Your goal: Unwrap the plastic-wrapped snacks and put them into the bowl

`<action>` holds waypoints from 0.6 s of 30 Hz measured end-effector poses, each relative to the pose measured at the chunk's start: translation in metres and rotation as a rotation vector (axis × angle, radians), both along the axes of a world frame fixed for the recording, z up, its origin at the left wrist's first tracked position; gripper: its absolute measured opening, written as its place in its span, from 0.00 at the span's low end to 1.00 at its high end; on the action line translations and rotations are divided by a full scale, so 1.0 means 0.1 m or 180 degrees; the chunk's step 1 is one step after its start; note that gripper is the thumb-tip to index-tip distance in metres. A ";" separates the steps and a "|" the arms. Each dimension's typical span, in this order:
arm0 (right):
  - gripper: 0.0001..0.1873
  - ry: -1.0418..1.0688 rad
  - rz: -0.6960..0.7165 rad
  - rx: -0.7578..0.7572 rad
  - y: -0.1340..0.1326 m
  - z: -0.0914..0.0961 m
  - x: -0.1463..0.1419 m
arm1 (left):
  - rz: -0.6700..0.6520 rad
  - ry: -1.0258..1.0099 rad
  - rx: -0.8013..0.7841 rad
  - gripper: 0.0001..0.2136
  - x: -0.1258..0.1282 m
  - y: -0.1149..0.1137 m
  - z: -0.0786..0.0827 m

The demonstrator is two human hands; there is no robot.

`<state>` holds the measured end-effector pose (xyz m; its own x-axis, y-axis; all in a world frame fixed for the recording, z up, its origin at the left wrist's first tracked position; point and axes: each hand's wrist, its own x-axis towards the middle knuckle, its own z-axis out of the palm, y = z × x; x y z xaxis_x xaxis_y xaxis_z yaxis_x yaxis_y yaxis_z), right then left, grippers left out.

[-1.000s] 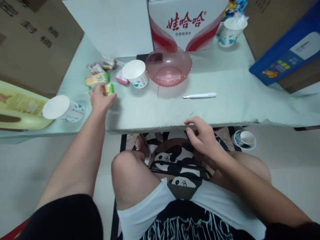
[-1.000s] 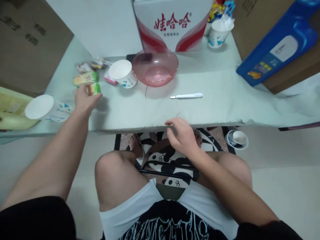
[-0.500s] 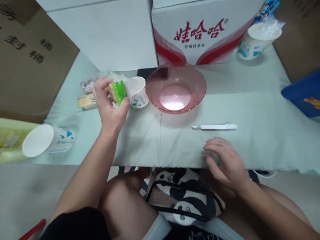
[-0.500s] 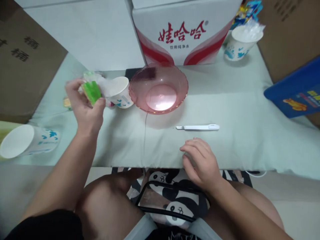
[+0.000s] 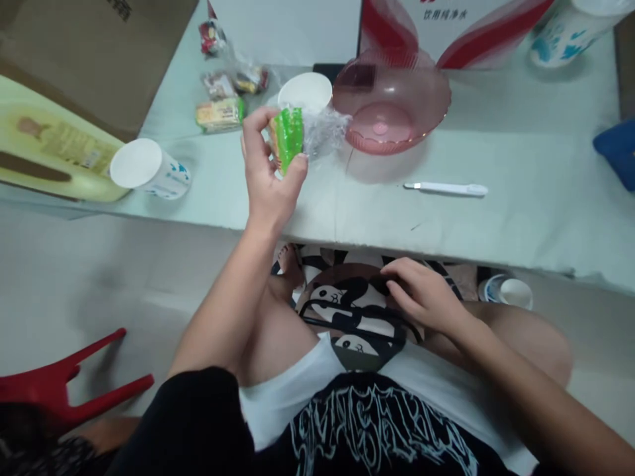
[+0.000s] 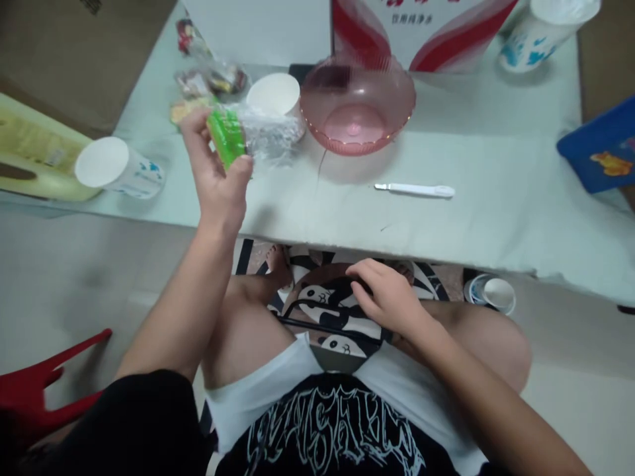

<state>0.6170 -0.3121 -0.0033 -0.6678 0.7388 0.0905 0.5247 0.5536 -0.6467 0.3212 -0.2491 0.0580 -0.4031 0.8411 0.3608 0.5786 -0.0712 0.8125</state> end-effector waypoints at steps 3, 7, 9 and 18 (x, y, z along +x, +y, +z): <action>0.11 -0.0532 0.0211 -0.0579 -0.24 0.03 0.17 | 0.0100 0.0014 0.0161 0.22 0.10 -0.13 0.03; 0.13 -0.0882 -0.0050 -0.0927 -0.30 0.02 0.37 | 0.0155 0.0023 0.0146 0.23 0.15 -0.16 0.00; 0.15 -0.1086 0.0002 -0.1210 -0.27 -0.09 0.32 | 0.0089 -0.0037 0.0327 0.22 0.15 -0.14 -0.02; 0.24 -0.2161 0.0553 -0.2612 -0.76 -1.19 -0.17 | -0.0343 -0.0219 0.0233 0.28 -0.18 0.49 -0.08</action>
<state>0.5995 -0.3886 -0.1224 -0.4935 0.2955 -0.8180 0.8696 0.1850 -0.4578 0.3034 -0.2000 0.0503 -0.3379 0.8532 0.3974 0.5075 -0.1905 0.8404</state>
